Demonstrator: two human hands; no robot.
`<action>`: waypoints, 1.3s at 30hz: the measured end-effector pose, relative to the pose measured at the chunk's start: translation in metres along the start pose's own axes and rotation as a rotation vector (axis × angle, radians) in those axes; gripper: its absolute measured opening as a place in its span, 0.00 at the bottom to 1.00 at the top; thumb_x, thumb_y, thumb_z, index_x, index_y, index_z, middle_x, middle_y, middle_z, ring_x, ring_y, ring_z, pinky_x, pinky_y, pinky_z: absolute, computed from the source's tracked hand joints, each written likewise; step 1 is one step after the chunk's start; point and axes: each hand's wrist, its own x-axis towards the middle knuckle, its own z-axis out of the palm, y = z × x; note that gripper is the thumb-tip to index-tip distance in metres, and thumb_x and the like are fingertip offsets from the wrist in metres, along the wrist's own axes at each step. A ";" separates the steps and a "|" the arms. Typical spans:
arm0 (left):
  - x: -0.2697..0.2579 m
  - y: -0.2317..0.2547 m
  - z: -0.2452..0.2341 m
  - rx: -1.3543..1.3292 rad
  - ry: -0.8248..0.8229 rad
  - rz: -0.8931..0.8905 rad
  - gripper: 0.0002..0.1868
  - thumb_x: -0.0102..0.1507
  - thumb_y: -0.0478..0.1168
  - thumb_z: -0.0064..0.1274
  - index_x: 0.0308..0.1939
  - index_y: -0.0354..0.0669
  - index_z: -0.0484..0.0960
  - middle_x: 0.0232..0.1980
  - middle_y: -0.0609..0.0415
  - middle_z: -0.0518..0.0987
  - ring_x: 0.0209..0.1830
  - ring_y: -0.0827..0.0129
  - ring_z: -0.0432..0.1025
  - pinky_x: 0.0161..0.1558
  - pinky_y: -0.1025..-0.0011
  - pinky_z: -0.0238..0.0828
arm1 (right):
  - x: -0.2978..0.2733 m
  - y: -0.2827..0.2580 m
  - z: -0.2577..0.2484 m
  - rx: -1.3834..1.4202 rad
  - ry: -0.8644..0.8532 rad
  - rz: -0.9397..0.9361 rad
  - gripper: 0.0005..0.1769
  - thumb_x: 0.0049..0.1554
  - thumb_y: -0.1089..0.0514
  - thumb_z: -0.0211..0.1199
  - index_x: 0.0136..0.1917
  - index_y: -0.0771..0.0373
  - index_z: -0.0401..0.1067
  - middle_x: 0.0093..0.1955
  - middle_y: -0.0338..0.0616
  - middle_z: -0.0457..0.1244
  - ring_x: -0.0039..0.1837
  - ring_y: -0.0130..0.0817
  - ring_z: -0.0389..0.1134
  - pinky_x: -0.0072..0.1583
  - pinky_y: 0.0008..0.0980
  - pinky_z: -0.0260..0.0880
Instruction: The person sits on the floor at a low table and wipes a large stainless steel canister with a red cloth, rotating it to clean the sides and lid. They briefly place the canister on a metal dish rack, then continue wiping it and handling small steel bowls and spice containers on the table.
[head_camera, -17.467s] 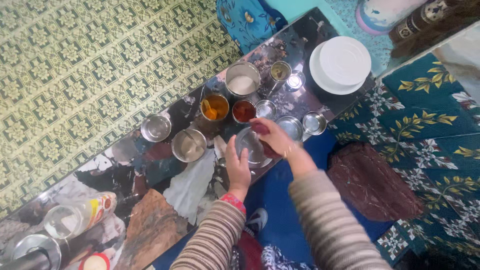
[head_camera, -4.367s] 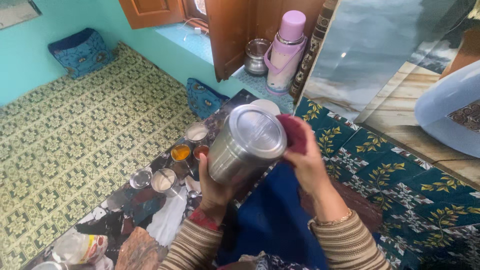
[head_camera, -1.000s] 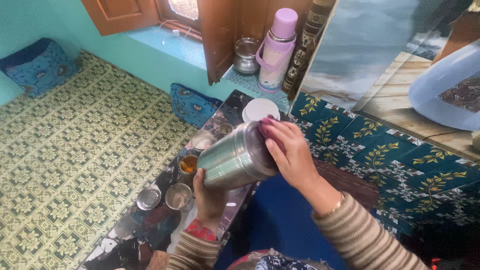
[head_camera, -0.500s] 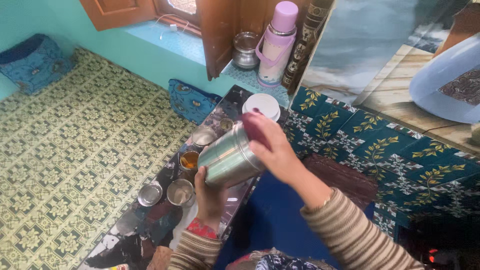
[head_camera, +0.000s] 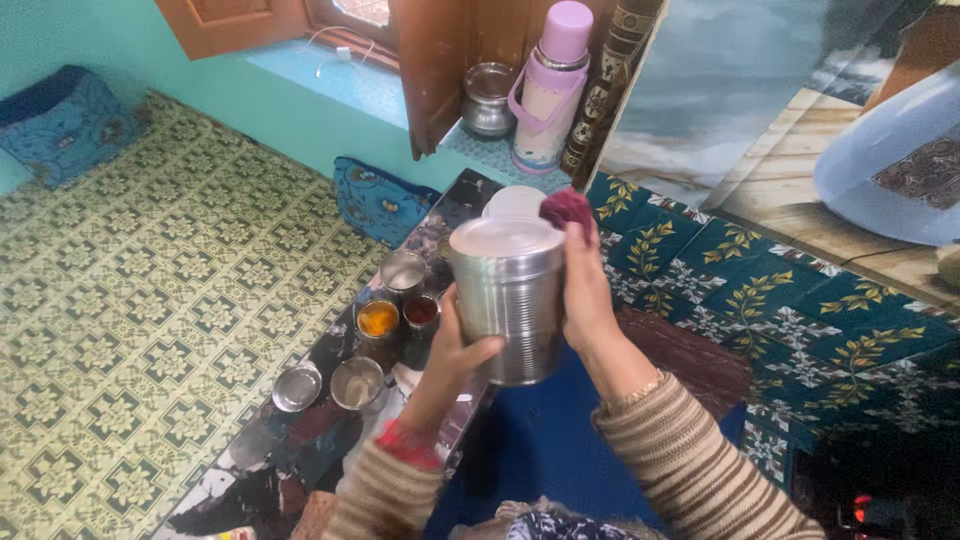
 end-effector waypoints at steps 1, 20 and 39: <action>0.003 0.000 0.004 -0.060 0.051 0.048 0.59 0.54 0.55 0.65 0.79 0.40 0.45 0.72 0.37 0.64 0.72 0.51 0.63 0.71 0.57 0.61 | -0.002 -0.005 0.006 -0.167 -0.017 -0.058 0.28 0.69 0.47 0.47 0.78 0.57 0.56 0.77 0.50 0.57 0.77 0.40 0.56 0.75 0.37 0.54; 0.020 -0.031 0.018 -0.856 0.006 -0.178 0.36 0.73 0.60 0.26 0.74 0.36 0.61 0.68 0.43 0.72 0.66 0.55 0.69 0.66 0.58 0.65 | -0.054 -0.010 -0.050 0.321 -0.241 0.452 0.51 0.51 0.46 0.71 0.81 0.59 0.52 0.77 0.47 0.54 0.76 0.40 0.56 0.73 0.43 0.55; 0.021 -0.068 0.107 -0.837 -0.357 -0.077 0.38 0.72 0.44 0.42 0.82 0.35 0.48 0.78 0.41 0.62 0.76 0.53 0.62 0.76 0.57 0.59 | -0.065 -0.103 -0.099 -0.379 -0.168 -0.200 0.51 0.53 0.55 0.71 0.82 0.59 0.48 0.84 0.50 0.48 0.84 0.44 0.48 0.79 0.40 0.46</action>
